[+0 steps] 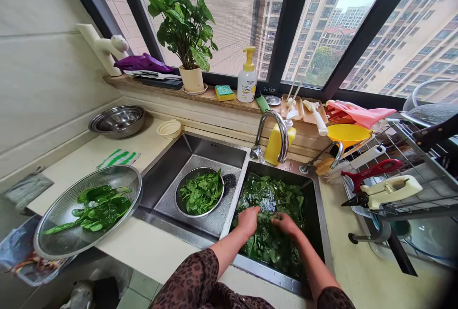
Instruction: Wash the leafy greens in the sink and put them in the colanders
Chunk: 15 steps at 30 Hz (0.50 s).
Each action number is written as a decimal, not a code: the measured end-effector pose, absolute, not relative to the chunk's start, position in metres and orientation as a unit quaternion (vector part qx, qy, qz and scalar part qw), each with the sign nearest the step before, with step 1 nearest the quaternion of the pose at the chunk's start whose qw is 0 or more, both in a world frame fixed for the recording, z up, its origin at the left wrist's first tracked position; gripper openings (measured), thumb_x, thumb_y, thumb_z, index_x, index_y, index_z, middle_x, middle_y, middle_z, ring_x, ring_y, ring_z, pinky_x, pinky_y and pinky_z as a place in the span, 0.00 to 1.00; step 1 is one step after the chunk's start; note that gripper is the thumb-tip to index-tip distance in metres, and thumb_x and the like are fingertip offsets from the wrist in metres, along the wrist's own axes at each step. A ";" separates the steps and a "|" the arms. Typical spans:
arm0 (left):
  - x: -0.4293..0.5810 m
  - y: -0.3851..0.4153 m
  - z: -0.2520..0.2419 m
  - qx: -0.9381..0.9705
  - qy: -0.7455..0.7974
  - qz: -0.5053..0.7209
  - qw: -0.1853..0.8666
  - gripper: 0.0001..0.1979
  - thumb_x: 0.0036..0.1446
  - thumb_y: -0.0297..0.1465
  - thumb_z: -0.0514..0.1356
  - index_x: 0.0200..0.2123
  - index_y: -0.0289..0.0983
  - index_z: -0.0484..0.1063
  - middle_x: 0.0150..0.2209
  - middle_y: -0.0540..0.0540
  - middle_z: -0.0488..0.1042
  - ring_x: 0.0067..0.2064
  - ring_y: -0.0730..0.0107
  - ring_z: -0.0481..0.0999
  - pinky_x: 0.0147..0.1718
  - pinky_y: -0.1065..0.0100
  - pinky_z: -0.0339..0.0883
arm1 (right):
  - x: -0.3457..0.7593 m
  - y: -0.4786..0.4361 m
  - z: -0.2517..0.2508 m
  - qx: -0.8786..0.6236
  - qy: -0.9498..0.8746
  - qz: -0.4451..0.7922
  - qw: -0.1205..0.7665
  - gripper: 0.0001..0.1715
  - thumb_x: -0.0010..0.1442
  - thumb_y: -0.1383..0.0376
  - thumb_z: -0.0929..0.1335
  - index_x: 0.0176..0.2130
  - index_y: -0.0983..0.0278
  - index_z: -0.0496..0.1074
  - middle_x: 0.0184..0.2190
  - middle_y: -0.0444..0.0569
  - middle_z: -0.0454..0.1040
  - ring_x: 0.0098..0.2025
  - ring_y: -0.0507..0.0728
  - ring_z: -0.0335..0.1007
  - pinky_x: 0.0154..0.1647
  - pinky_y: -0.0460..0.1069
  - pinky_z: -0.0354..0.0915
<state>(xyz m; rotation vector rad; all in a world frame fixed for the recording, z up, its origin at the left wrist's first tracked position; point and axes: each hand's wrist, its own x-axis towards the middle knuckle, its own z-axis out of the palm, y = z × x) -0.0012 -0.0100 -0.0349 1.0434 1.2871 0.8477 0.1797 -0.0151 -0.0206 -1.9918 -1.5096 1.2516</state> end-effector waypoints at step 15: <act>0.012 -0.010 0.055 0.204 0.405 0.425 0.784 0.23 0.44 0.47 0.61 0.39 0.42 0.59 0.36 0.49 0.70 0.30 0.72 0.73 0.28 0.70 0.65 | 0.185 -0.036 0.050 -0.520 -0.186 0.688 0.471 0.18 0.41 0.54 0.70 0.29 0.64 0.70 0.20 0.42 0.65 0.16 0.45 0.52 0.12 0.40 0.41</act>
